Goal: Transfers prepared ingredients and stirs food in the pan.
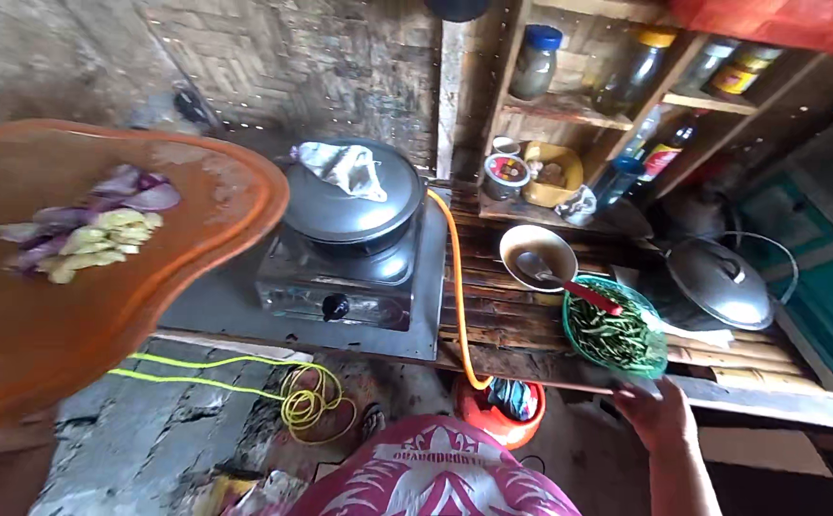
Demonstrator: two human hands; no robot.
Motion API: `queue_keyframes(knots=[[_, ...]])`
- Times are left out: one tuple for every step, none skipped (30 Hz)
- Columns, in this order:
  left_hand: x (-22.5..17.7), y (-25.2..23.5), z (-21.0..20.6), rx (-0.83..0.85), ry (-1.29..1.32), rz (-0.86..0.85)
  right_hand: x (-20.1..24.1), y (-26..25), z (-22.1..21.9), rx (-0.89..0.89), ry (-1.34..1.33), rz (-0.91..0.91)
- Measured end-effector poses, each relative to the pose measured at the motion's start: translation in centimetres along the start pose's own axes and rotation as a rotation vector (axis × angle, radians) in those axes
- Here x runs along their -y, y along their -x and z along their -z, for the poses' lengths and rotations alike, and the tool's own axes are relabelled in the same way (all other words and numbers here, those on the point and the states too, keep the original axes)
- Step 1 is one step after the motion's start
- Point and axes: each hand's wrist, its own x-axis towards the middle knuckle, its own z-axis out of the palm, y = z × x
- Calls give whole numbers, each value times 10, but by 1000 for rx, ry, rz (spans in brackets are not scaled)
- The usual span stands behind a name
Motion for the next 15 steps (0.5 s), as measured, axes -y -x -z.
queue_keyframes(knots=[[1,3,18,-122,51,-99,-13,17,-6,-112,29,122],[-5,6,46,-55,35,-91,-31,32,-13,-232,88,297],[-4,8,44,-177,31,-128,-52,43,-17,-281,143,472],[-3,10,36,-279,17,-155,-73,53,-20,-223,196,629],[-4,12,33,-307,-2,-161,-90,64,-28,-107,272,773],[-6,15,34,-284,-16,-153,-104,73,-43,28,337,900],[-9,19,39,-251,-24,-137,-111,81,-65,146,360,1008],[-11,24,45,-234,-19,-122,-110,86,-93,244,361,1121],[-13,29,47,-253,-26,-115,-99,94,-125,322,349,1241],[-15,34,49,-265,-30,-114,-78,107,-158,381,366,1361],[-17,40,51,-263,-39,-117,-53,122,-193,418,384,1487],[-20,45,54,-253,-47,-121,-26,139,-228,437,397,1615],[-22,50,55,-253,-56,-129,0,154,-263,463,406,1719],[-23,55,55,-255,-64,-140,23,166,-295,510,426,1794],[-23,61,55,-250,-71,-151,44,176,-327,575,469,1842]])
